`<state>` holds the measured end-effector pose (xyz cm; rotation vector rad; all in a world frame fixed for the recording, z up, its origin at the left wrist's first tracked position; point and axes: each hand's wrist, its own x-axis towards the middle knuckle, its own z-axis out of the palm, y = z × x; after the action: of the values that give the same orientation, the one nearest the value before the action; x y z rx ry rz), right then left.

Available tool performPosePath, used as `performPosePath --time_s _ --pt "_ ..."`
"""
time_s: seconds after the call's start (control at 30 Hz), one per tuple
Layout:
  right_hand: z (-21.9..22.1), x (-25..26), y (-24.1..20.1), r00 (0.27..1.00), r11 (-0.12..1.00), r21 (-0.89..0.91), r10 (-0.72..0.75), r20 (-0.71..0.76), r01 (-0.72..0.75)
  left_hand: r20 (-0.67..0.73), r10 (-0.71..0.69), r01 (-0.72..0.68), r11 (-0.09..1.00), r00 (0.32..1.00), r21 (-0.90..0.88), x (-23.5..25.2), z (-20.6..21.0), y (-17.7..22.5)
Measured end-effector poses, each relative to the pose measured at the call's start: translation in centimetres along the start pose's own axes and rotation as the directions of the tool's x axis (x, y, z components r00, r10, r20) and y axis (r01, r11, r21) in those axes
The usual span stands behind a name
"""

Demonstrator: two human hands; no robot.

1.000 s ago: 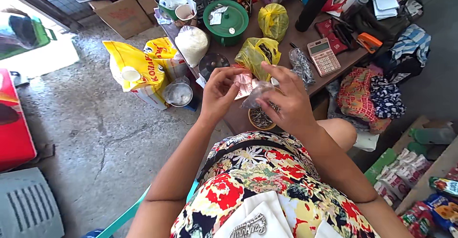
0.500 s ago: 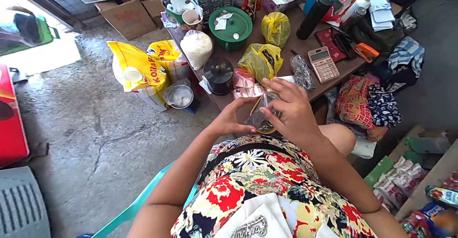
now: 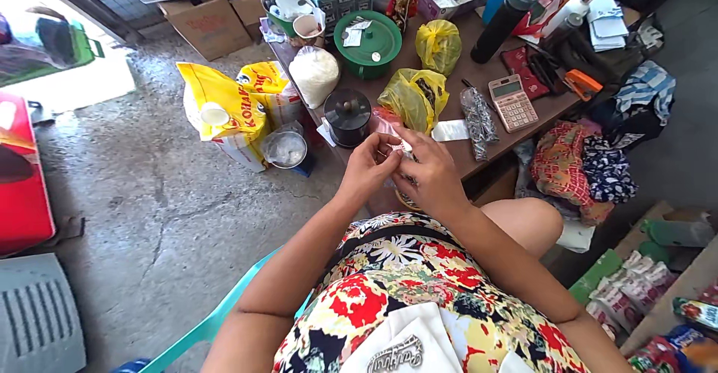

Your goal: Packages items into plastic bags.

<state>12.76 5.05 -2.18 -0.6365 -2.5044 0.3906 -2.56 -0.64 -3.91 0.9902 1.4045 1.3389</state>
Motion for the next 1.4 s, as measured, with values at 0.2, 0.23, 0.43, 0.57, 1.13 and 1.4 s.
performPosePath --time_s 0.2,0.23,0.43,0.57,1.13,1.4 --pt "0.7 -1.2 0.7 0.984 0.998 -0.06 0.031 0.173 -0.021 0.015 0.105 -0.105 0.991 0.994 0.082 0.0 -1.0 -0.9" --pt "0.7 -1.2 0.8 0.98 0.997 -0.074 0.049 0.191 -0.035 0.053 0.156 -0.163 0.973 0.986 0.162 0.1 -1.4 -0.9" --pt "0.8 -1.1 0.1 0.959 0.984 -0.167 0.11 0.263 -0.068 0.179 0.279 -0.324 0.659 0.943 0.679 -0.5 -1.7 0.7" --pt "0.6 -0.9 -0.1 0.962 0.997 -0.077 0.022 0.273 -0.001 0.107 0.323 -0.302 0.648 0.94 0.7 -0.6 -1.0 0.5" --pt "-2.3 3.2 0.3 0.984 0.992 -0.094 -0.062 0.167 0.078 0.157 0.345 -0.377 0.883 0.925 0.281 0.8 -4.6 2.4" --pt "0.3 1.9 1.0 0.984 0.999 -0.037 0.024 0.175 -0.018 0.089 0.308 -0.319 0.885 0.947 0.339 0.1 -0.2 -6.0"
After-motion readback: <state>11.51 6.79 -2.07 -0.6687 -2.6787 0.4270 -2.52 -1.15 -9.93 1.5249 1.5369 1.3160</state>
